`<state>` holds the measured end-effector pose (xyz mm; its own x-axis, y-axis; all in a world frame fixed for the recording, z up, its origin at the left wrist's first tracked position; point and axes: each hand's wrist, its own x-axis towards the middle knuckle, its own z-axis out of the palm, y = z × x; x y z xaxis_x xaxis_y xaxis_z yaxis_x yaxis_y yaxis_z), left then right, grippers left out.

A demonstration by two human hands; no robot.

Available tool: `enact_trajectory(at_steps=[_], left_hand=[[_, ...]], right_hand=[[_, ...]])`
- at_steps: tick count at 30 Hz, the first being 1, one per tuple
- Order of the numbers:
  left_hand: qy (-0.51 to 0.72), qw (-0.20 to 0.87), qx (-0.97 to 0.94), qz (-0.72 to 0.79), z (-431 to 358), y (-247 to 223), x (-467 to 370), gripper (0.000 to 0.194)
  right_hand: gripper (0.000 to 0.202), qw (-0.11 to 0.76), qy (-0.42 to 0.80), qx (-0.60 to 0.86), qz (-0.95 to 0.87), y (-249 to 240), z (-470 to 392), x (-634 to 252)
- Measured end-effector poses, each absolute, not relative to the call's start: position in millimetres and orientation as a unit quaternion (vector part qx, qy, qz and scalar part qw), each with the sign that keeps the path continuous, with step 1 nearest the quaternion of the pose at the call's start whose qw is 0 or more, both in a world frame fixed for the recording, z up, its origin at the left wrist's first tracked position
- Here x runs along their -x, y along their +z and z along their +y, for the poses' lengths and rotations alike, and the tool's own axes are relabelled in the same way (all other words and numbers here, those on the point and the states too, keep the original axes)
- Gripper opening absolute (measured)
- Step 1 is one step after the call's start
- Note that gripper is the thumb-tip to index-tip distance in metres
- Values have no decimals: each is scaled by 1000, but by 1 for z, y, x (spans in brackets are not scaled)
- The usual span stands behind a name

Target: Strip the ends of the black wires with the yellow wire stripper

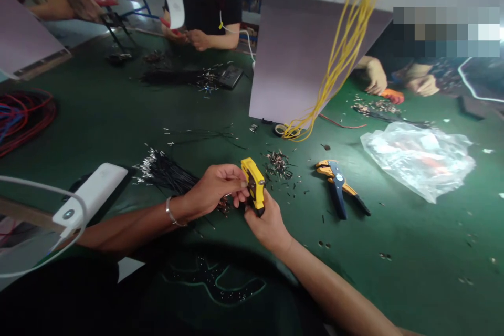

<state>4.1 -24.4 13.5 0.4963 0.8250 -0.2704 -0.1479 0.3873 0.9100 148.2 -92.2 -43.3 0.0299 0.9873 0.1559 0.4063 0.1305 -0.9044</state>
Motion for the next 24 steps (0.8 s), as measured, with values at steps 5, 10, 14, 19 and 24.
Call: enact_trajectory(at_steps=[5, 10, 14, 19, 24], left_hand=[[305, 735, -473, 379, -20, 15, -2, 14], [292, 732, -492, 370, -19, 13, -3, 17], [280, 724, -511, 369, -18, 12, -3, 15], [277, 721, -518, 368, -18, 15, -3, 17], [270, 714, -531, 367, -17, 16, -1, 14]], right_hand=[[16, 407, 254, 601, -640, -39, -91, -150], [19, 396, 144, 604, -676, -41, -92, -154], [23, 405, 71, 600, -686, -46, -91, -155], [26, 408, 44, 592, -694, -47, -91, -157], [26, 415, 53, 585, -695, -46, -91, -159]])
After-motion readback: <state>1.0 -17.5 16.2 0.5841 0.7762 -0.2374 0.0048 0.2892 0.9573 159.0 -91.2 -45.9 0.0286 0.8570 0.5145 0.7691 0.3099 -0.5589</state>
